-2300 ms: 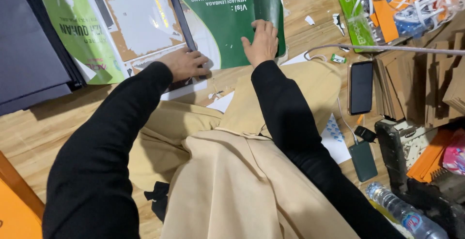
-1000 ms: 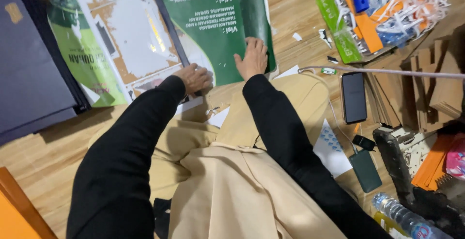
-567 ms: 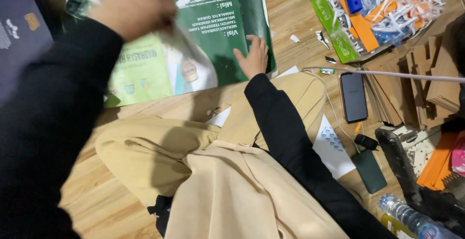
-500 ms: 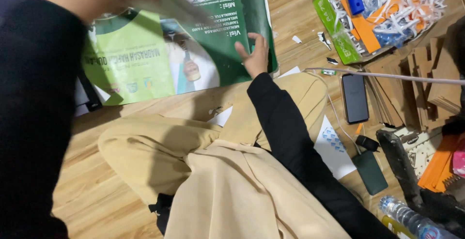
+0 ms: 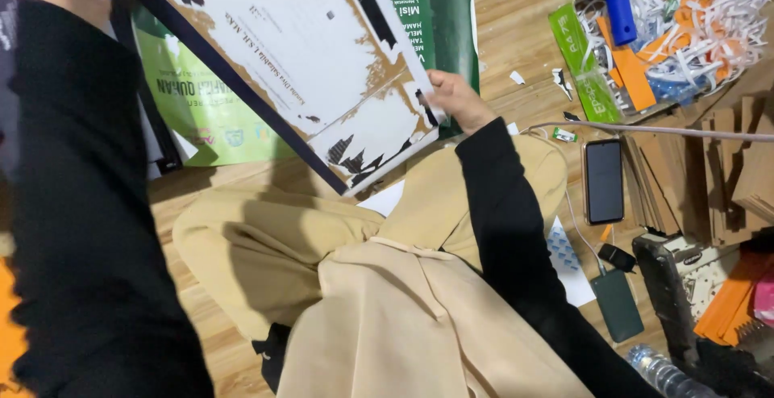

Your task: Assembling paper-based packaging by peeling adhesive strips and folding edges over a cardboard frame.

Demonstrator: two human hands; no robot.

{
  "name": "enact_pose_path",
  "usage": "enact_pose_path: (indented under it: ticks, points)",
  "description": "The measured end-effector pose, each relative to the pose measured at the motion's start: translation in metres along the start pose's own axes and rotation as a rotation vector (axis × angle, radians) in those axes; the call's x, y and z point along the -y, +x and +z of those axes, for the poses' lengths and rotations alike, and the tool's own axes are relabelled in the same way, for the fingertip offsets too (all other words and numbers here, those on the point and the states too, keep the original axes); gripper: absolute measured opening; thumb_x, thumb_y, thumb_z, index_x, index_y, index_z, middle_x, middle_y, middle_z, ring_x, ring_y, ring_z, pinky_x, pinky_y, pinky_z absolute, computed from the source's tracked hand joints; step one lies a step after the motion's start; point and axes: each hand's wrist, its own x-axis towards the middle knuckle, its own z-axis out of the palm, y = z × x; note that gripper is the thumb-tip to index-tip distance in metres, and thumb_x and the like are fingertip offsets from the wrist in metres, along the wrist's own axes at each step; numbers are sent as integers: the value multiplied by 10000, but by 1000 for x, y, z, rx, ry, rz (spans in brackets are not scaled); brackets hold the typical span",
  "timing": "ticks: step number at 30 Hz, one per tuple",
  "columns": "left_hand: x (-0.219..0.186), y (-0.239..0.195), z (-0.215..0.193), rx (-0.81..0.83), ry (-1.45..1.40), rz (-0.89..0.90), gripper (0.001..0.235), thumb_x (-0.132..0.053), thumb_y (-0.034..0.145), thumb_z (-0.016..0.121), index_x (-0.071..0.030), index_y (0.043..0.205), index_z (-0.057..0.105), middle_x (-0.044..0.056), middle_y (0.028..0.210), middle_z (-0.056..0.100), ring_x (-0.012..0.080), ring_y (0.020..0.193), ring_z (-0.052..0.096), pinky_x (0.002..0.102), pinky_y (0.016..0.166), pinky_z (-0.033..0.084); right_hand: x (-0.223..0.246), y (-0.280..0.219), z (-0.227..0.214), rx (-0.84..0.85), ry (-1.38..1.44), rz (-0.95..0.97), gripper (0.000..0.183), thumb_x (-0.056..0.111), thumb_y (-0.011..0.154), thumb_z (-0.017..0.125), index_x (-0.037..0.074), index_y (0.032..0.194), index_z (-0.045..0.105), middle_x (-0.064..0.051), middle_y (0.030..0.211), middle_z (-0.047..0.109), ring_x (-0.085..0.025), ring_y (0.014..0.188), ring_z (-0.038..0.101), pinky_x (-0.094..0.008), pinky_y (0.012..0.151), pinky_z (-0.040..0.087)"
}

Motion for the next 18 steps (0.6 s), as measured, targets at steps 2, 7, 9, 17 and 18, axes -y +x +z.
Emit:
enact_pose_path:
  ticks: [2,7,9,17,18]
  points:
    - [88,36,0,-34,-95,-82,303,-261,932,599,-8,1083,529,207,1108,583,413,1059,613,586,853,482,-6,11,11,-89,-134,40,455,-53,695,646,-30,1134,530,-70,917,632,-92,729,595,-172,680,489]
    - [198,53,46,9,162,36,597,-320,740,548,89,1166,461,335,1162,476,455,1077,449,508,896,248,-62,51,27,-396,-505,-6,457,-15,593,691,19,1018,528,-94,929,631,-167,789,606,-259,748,494]
    - [189,30,92,136,582,171,632,-184,694,678,109,1213,466,368,1200,421,509,1111,329,573,901,143,-77,65,29,-461,-770,84,476,78,603,717,39,1040,532,-97,961,632,-218,820,611,-299,748,483]
    - [105,-61,241,837,826,804,893,-313,601,681,-132,1396,315,145,1442,273,342,1314,189,645,1014,110,-74,84,43,-486,-1131,83,460,142,579,771,105,981,549,-48,892,510,-250,709,566,-355,662,462]
    - [114,-64,250,861,990,855,933,-353,472,746,-194,1322,395,81,1319,395,288,1267,286,573,1049,111,-72,84,46,-495,-1168,92,458,167,589,772,122,971,524,-42,867,539,-250,698,571,-366,644,455]
